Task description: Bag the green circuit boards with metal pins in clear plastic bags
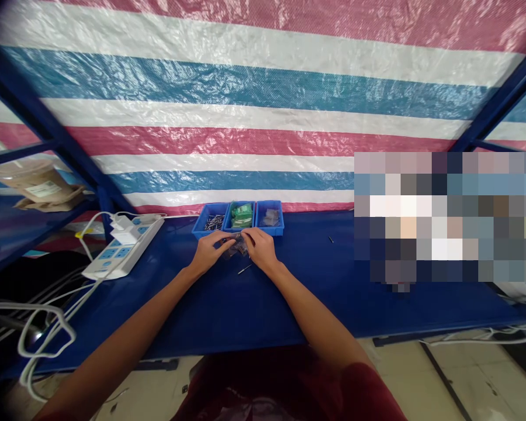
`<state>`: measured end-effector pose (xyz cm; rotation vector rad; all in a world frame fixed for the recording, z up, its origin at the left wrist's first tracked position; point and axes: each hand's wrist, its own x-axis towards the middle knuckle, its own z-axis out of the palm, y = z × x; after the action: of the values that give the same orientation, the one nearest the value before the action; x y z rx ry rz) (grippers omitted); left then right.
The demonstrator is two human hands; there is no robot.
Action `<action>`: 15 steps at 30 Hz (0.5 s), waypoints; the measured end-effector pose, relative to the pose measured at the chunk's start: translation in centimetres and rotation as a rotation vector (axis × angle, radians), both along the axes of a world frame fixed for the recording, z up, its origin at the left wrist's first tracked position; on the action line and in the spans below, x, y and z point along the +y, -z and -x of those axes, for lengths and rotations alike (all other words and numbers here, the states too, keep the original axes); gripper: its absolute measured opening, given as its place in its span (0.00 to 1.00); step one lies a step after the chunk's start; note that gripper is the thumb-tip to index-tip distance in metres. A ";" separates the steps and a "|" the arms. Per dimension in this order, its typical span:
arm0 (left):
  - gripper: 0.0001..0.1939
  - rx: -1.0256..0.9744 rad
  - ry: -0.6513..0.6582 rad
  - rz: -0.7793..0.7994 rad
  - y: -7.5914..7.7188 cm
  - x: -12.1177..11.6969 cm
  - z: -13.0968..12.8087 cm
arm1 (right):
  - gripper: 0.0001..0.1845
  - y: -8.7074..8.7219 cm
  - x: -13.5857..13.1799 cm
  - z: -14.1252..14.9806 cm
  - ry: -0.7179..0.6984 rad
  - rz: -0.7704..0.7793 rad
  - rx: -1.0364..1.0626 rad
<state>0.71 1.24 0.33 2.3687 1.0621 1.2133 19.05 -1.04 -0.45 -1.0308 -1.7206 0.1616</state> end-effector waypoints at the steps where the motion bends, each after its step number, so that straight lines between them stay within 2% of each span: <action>1: 0.15 -0.007 0.008 -0.012 0.1 0.0 0.0 | 0.15 -0.1 -0.1 0.1 -0.012 -0.013 0.009; 15: 0.16 -0.043 0.034 -0.018 -0.2 -0.4 -0.3 | 0.15 -0.2 -0.5 0.3 -0.076 0.019 -0.021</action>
<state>1.04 0.86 0.57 2.3535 0.9978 1.2609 18.76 -1.56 -0.28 -0.9845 -1.7818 0.2169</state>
